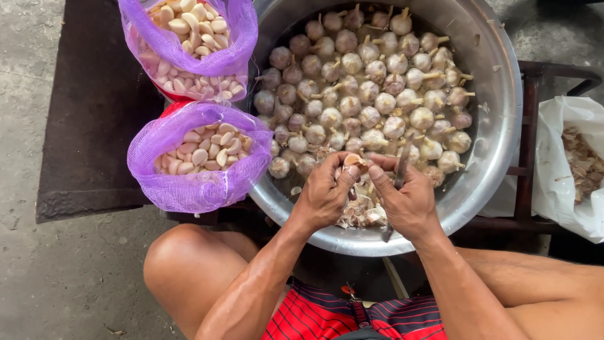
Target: A person manually peels garlic bulbs using a small knife and places the peeled cloves into mesh bags.
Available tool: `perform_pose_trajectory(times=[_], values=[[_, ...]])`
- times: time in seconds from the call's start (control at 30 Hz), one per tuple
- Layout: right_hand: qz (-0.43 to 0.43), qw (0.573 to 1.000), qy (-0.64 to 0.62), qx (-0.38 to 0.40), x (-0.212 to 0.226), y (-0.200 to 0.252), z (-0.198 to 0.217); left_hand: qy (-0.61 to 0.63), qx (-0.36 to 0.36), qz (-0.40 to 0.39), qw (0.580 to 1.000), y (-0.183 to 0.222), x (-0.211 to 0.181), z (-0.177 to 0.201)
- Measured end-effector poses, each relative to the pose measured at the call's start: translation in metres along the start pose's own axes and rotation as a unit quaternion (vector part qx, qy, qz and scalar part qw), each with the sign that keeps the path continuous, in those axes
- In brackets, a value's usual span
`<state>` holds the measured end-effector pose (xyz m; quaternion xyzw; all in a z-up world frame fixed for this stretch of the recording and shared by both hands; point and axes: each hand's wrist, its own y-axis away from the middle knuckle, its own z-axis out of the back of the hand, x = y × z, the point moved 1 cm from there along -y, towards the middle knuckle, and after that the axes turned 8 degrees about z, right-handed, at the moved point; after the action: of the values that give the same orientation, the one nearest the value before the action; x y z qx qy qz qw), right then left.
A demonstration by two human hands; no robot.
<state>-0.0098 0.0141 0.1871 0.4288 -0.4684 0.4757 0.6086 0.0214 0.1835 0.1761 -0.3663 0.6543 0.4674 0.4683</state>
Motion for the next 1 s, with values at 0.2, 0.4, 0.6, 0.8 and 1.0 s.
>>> perform_pose_trajectory(times=[0.2, 0.4, 0.6, 0.8, 1.0], values=[[-0.02, 0.952, 0.244, 0.182, 0.069, 0.014, -0.008, -0.116, -0.038, -0.031, 0.992, 0.005, -0.016, 0.001], [-0.029, 0.964, 0.205, 0.166, 0.045, 0.016, -0.005, -0.149, -0.057, -0.057, 0.985, 0.012, -0.016, 0.001], [-0.051, 0.978, 0.148, 0.135, 0.031, 0.015, -0.006, -0.157, -0.08, -0.04, 0.984, 0.013, -0.018, -0.003], [-0.09, 0.989, 0.04, 0.108, 0.019, 0.015, -0.01, -0.153, -0.095, -0.028, 0.983, 0.017, -0.022, -0.006], [-0.105, 0.992, -0.035, 0.064, -0.027, 0.023, -0.007, -0.128, -0.118, -0.053, 0.983, 0.021, -0.015, -0.017]])
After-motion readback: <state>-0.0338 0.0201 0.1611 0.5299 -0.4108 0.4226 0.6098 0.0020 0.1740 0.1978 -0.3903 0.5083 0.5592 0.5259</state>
